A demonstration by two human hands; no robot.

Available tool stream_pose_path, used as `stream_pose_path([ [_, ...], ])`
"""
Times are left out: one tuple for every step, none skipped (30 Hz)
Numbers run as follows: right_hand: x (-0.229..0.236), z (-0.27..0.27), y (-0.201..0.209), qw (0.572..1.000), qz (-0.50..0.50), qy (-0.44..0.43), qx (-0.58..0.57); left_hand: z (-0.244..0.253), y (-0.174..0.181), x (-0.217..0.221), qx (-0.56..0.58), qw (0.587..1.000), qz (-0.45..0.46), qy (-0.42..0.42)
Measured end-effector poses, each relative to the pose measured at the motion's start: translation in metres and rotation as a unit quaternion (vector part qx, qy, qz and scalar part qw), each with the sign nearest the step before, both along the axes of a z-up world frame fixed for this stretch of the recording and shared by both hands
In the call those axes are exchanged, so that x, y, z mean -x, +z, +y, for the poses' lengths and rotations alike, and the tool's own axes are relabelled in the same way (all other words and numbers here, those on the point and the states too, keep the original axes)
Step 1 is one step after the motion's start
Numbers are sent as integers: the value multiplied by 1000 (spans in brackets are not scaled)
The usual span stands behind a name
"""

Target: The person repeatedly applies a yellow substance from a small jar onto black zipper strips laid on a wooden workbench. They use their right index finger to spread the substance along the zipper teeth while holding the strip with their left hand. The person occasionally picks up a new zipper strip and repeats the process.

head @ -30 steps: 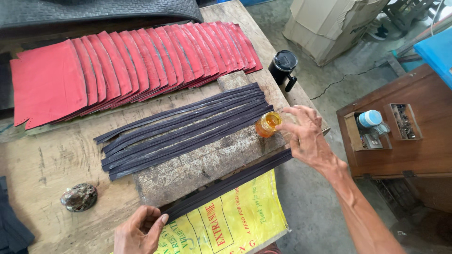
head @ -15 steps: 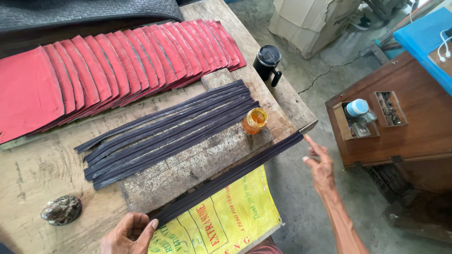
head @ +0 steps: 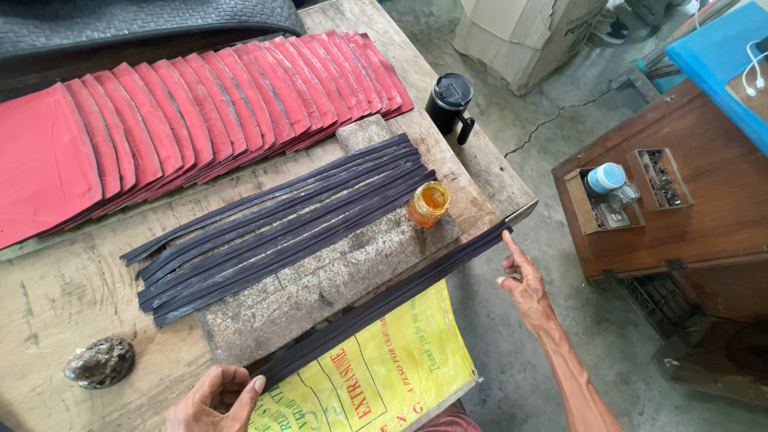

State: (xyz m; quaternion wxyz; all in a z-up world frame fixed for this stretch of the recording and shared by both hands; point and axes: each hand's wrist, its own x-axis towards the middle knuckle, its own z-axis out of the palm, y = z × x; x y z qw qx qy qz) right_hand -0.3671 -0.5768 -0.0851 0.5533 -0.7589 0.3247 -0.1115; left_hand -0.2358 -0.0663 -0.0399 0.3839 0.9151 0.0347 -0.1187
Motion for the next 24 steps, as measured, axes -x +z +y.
stream_pose_path([
  [1, 2, 0, 1000, 7, 1, -2, 1, 0, 1, -5, 1000, -1, 0],
  [1, 4, 1, 1000, 14, 2, -4, 1, 1, 2, -2, 1000, 4, -2],
  [2, 6, 1, 1000, 10, 4, 0, 2, 1, 2, 1, 1000, 9, -3],
  [2, 8, 2, 1000, 7, 5, 3, 3, 1, 2, 3, 1000, 14, -5],
  [1, 10, 4, 1000, 2, 8, 7, 2, 2, 1, -5, 1000, 17, -8],
  [0, 13, 6, 999, 18, 16, 39, 2, 2, 0, -14, 1000, 20, -10],
  [1, 17, 8, 997, 34, 25, 70, 2, 2, -1, -22, 999, 24, -12],
  [1, 22, 10, 993, 51, 34, 101, 2, 3, -1, -20, 999, 26, -12],
  [3, 28, 12, 990, 42, 51, 128, 2, 3, -1, -17, 999, 27, -11],
  [5, 35, 14, 985, 34, 68, 154, 2, 3, -1, -15, 999, 29, -10],
  [8, 43, 16, 980, 26, 85, 180, 2, 3, -1, -12, 999, 31, -8],
  [7, 49, 17, 968, 27, 105, 226, 1, 4, 0, -9, 999, 32, -7],
  [7, 56, 17, 954, 28, 124, 270, 2, 4, 0, -6, 999, 33, -6],
  [6, 62, 18, 938, 29, 144, 314, 2, 5, 1, -8, 999, 33, -6],
  [4, 66, 20, 930, 20, 155, 334, 1, 6, 0, -10, 999, 32, -7],
  [1, 72, 21, 920, 11, 167, 353, 0, 6, -1, -11, 999, 30, -8],
  [0, 77, 23, 911, 2, 179, 372, 1, 7, -1, -8, 999, 32, -9],
  [0, 82, 26, 904, -9, 189, 384, 1, 7, -1, -5, 999, 34, -9],
  [0, 88, 29, 896, -19, 199, 397, 1, 8, -1, -2, 999, 36, -9],
  [0, 92, 32, 888, -30, 209, 409, 0, 8, 0, 1, 999, 35, -7],
  [0, 96, 35, 881, 0, 222, 417, 0, 8, 0, 4, 999, 34, -5],
  [1, 99, 38, 874, 29, 234, 425, 0, 8, 1, 6, 999, 33, -2],
  [2, 101, 40, 865, 60, 245, 433, 0, 8, 1, 8, 999, 33, 0],
  [2, 104, 41, 864, 45, 252, 434, -1, 8, 1, 9, 999, 32, 2],
])
